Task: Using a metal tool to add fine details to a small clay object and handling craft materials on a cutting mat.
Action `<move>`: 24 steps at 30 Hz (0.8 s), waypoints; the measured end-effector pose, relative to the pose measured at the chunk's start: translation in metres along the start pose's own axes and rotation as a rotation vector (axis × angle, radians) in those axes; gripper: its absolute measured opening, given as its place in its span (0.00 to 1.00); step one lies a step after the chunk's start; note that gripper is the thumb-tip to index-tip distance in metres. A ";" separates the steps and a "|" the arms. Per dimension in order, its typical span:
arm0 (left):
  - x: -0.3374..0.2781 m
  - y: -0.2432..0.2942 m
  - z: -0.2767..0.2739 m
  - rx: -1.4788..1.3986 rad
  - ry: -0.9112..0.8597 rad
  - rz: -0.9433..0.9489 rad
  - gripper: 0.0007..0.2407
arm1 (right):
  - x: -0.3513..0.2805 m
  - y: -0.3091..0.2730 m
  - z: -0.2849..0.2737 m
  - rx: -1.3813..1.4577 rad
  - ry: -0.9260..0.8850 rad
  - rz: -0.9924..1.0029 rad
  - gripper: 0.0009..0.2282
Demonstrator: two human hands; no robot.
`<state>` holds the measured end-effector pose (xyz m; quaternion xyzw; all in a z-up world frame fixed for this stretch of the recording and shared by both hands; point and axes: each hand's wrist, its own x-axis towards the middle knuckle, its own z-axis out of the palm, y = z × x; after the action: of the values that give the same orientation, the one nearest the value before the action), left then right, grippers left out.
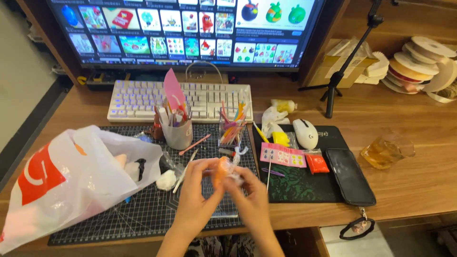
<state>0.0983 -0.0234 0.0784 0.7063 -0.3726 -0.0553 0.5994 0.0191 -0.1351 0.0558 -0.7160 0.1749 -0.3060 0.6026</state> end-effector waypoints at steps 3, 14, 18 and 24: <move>0.000 0.009 0.003 -0.167 -0.138 -0.249 0.19 | 0.001 0.010 -0.014 0.015 0.025 0.067 0.07; -0.012 -0.005 0.011 -0.487 -0.147 -0.451 0.19 | -0.018 0.004 -0.025 0.222 0.090 0.076 0.05; -0.014 0.000 0.010 -0.539 -0.200 -0.531 0.20 | -0.027 0.012 -0.031 0.324 0.040 0.046 0.11; -0.021 0.006 0.015 -0.551 -0.296 -0.424 0.19 | -0.026 -0.008 -0.040 -0.046 -0.026 -0.085 0.10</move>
<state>0.0727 -0.0226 0.0722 0.5645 -0.2719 -0.3775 0.6818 -0.0277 -0.1476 0.0612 -0.7404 0.1436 -0.3180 0.5746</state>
